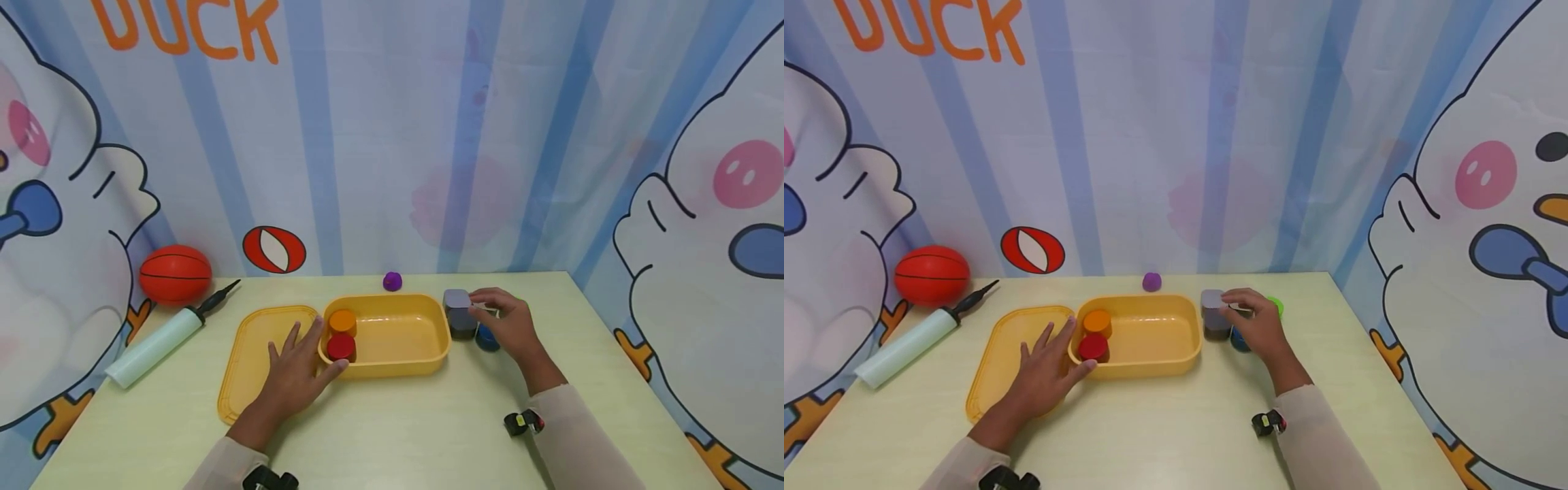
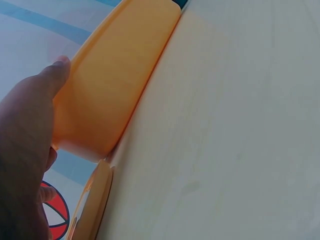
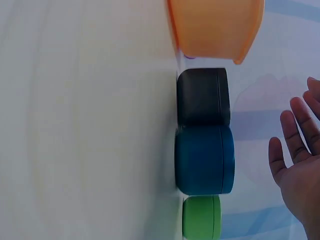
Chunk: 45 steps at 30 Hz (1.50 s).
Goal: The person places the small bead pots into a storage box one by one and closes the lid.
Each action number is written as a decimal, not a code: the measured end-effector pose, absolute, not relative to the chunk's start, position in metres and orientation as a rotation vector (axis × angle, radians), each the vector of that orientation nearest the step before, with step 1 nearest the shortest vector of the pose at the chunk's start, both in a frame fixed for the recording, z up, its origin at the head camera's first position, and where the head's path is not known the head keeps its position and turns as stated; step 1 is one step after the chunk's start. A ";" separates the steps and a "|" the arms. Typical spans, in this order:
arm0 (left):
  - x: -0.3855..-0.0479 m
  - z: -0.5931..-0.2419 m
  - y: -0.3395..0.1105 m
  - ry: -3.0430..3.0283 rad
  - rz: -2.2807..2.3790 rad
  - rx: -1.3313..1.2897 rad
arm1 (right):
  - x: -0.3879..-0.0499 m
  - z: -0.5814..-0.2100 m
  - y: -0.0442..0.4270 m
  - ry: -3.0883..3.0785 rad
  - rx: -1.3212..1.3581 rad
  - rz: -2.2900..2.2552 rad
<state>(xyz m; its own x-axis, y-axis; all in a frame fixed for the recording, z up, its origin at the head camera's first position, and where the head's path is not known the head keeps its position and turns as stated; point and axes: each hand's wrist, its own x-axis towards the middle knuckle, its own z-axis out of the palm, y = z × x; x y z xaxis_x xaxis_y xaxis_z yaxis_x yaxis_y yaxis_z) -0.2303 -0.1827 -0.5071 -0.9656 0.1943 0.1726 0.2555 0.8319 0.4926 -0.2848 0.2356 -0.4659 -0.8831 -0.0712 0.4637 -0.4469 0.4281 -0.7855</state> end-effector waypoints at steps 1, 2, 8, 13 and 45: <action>-0.230 -0.507 -0.183 -2.892 -0.808 -0.357 | -0.285 -0.467 0.238 -2.322 0.439 1.441; -0.230 -0.508 -0.183 -2.892 -0.810 -0.355 | -0.285 -0.468 0.242 -2.320 0.436 1.440; -0.231 -0.508 -0.182 -2.894 -0.825 -0.360 | -0.281 -0.471 0.261 -2.346 0.383 1.420; -0.230 -0.507 -0.182 -2.896 -0.825 -0.357 | -0.278 -0.478 0.277 -2.405 0.382 1.410; -0.231 -0.506 -0.183 -2.869 -0.854 -0.375 | -0.283 -0.509 0.313 -2.633 0.371 1.585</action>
